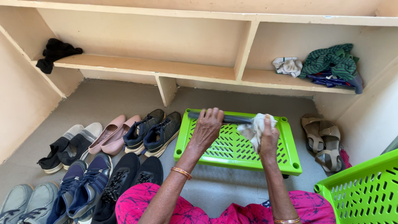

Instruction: The person assembles a green plastic stool by inserting black cylindrical legs into the corners of the stool base. They wipe the legs and the stool surface with a white cloth during the process.

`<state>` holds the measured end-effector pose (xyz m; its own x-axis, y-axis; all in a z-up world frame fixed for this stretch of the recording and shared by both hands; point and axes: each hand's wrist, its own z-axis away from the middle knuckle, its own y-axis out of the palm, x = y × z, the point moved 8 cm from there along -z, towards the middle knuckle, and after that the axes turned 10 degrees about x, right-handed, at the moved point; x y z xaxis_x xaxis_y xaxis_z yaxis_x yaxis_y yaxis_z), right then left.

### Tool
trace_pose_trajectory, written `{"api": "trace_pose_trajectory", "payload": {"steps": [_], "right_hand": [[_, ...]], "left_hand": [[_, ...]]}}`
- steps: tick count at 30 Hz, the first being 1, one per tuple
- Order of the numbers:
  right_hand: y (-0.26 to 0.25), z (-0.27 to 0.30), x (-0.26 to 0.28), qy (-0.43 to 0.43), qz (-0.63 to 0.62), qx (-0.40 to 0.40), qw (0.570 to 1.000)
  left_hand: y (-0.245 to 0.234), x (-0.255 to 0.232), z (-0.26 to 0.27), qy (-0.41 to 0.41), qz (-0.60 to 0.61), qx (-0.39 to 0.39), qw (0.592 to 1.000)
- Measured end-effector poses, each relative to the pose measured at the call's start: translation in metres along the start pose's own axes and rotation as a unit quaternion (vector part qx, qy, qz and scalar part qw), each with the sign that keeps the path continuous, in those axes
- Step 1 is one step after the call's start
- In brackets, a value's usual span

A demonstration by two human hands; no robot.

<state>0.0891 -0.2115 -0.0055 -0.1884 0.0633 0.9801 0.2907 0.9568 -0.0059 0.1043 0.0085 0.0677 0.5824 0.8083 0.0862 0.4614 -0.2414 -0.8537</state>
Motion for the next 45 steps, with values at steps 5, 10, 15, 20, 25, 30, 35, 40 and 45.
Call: {"api": "trace_pose_trajectory", "payload": {"steps": [5,10,15,20,25,30,35,40,45], "right_hand": [[-0.001,0.008,0.007,-0.060,-0.100,0.006,0.993],[0.049,0.004,0.011,-0.042,-0.128,0.081,0.988],[0.075,0.012,0.014,-0.039,-0.231,0.117,0.965],[0.072,0.012,0.025,-0.046,-0.197,0.092,0.975],[0.063,0.005,0.037,-0.065,-0.148,0.109,0.981],[0.079,0.009,0.029,-0.048,-0.161,0.186,0.968],[0.099,-0.002,0.021,-0.010,-0.224,0.256,0.940],[0.115,-0.021,0.029,0.051,-0.198,0.286,0.936],[0.122,-0.002,0.028,0.102,-0.151,0.286,0.941]], "left_hand": [[0.039,0.006,0.018,-0.125,0.375,0.038,0.918],[0.061,-0.030,0.030,-0.193,0.521,0.063,0.829],[0.043,-0.046,0.030,-0.147,0.568,-0.002,0.810],[0.033,-0.046,0.029,-0.131,0.526,0.014,0.840],[0.003,-0.007,0.039,-0.221,0.408,-0.108,0.879],[-0.002,0.011,-0.015,-0.091,0.481,-0.091,0.867],[0.032,0.018,-0.037,-0.080,0.722,-0.017,0.687],[0.029,0.046,-0.049,-0.140,0.749,-0.101,0.640],[0.031,0.077,-0.053,-0.215,0.698,-0.148,0.667]]}}
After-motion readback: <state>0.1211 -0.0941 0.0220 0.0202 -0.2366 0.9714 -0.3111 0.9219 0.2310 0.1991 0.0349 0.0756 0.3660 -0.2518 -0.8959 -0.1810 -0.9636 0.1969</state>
